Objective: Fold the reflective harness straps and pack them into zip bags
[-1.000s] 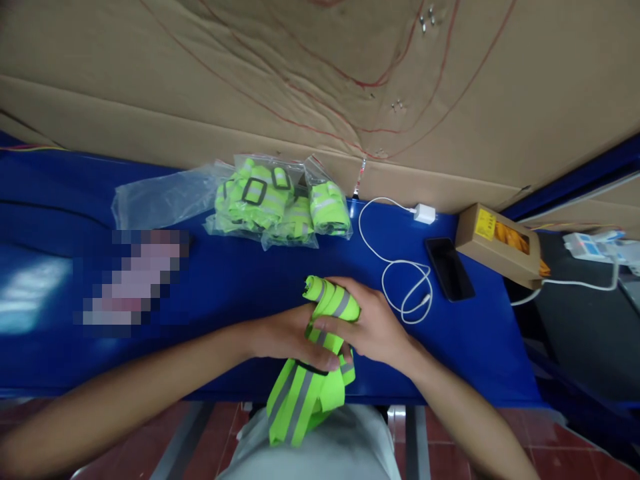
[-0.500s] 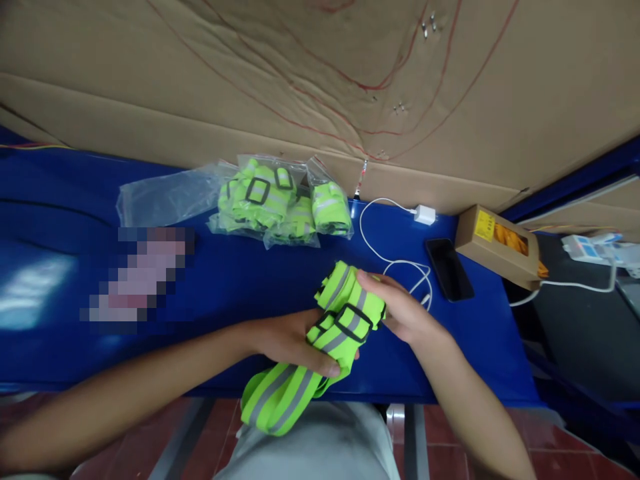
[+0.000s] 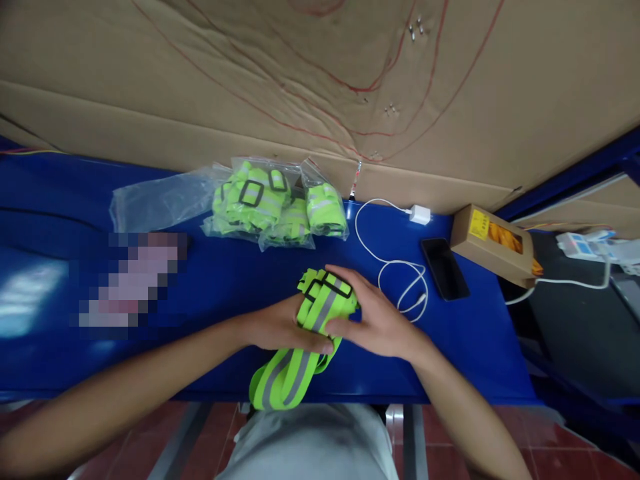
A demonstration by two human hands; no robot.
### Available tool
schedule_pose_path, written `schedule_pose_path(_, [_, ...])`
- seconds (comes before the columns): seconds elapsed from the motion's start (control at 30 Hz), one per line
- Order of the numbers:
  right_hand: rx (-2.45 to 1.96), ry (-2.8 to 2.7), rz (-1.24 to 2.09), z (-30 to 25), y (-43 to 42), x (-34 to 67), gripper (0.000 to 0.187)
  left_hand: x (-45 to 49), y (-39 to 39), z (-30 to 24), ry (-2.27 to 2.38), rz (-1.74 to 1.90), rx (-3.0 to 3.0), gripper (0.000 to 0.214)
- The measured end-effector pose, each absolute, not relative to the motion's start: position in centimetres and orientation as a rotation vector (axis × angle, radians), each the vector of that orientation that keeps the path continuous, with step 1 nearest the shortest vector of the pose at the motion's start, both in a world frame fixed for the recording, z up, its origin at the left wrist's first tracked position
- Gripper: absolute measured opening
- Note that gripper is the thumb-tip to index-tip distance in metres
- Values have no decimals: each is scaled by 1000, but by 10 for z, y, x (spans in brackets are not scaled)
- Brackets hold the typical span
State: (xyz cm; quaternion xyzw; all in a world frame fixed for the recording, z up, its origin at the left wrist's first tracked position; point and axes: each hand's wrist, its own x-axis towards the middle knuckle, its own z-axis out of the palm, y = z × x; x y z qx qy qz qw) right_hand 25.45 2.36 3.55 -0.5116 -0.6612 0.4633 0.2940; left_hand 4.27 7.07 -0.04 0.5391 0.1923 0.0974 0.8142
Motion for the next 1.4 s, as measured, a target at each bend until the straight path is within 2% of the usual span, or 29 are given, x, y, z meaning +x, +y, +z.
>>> schedule_pose_path(0.07, [-1443, -1765, 1200, 34, 21, 248, 79, 43, 70, -2, 396, 225, 1152, 33])
schedule_pose_path(0.17, [-1516, -1613, 1295, 31, 19, 240, 66, 46, 65, -1, 437, 215, 1044, 36])
schedule_pose_path(0.27, [-1539, -1546, 1295, 30, 20, 237, 62, 49, 59, 4, 528, 204, 829, 43])
schedule_pose_path(0.47, [-1681, -1596, 599, 30, 21, 251, 54, 52, 58, 2, 617, 190, 662, 60])
schedule_pose_path(0.57, [-1711, -1630, 380, 27, 23, 258, 51, 51, 61, -1, 610, 158, 737, 58])
schedule_pose_path(0.77, [-1561, -1609, 9, 20, 24, 264, 52, 48, 73, 2, 514, 379, 891, 76])
schedule_pose_path(0.93, [-1527, -1593, -34, 19, 22, 260, 58, 52, 80, -7, 458, 501, 949, 54])
schedule_pose_path(1.07, [-1478, -1684, -70, 15, 21, 256, 50, 53, 79, -9, 487, 516, 1010, 48])
schedule_pose_path(1.17, [-1451, -1726, -109, 12, 22, 258, 48, 49, 77, -4, 479, 473, 895, 59])
schedule_pose_path(1.3, [-1488, -1713, -71, 10, 24, 254, 51, 52, 64, 2, 524, 380, 899, 88])
schedule_pose_path(1.33, [-1506, -1693, -33, 10, 23, 251, 52, 55, 59, 2, 555, 390, 911, 91])
schedule_pose_path(1.4, [-1522, -1656, 62, 10, 22, 244, 52, 62, 49, 2, 590, 415, 869, 84])
